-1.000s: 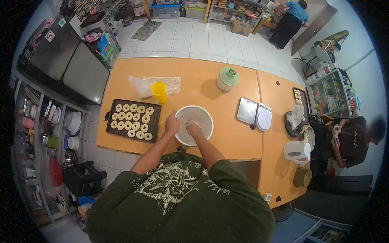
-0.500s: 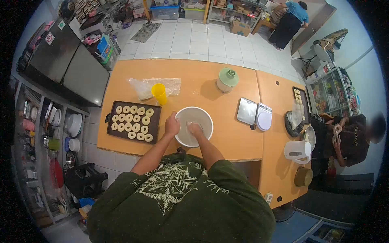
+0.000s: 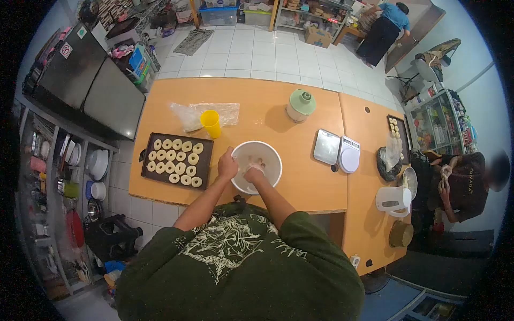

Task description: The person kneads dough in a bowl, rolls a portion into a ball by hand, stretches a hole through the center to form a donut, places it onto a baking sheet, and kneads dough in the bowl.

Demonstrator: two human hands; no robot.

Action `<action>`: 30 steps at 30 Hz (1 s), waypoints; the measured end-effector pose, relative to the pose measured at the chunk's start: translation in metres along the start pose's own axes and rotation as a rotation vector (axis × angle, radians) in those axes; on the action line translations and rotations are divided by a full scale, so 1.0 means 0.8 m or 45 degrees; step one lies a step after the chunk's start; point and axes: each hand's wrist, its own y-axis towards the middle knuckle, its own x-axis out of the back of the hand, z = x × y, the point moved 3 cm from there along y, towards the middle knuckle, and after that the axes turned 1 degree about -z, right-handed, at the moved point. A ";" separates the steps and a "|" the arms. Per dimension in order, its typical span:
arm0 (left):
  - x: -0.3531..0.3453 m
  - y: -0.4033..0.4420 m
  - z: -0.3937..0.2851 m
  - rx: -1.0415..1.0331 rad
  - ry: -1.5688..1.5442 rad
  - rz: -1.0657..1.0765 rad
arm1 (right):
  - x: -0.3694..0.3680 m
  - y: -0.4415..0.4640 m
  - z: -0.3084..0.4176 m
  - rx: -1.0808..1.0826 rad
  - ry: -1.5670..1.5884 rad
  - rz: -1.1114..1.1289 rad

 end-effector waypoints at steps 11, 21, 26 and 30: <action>0.002 0.000 -0.004 -0.025 0.009 -0.032 | -0.096 0.043 -0.041 0.071 0.099 0.059; 0.000 -0.001 -0.002 -0.018 -0.008 -0.032 | 0.034 -0.006 0.008 0.334 -0.256 0.013; -0.001 0.000 -0.001 0.006 0.009 0.034 | 0.005 -0.007 -0.010 0.029 0.470 -0.154; -0.001 0.000 -0.002 -0.008 -0.001 0.014 | 0.051 -0.025 0.002 -0.057 0.493 0.101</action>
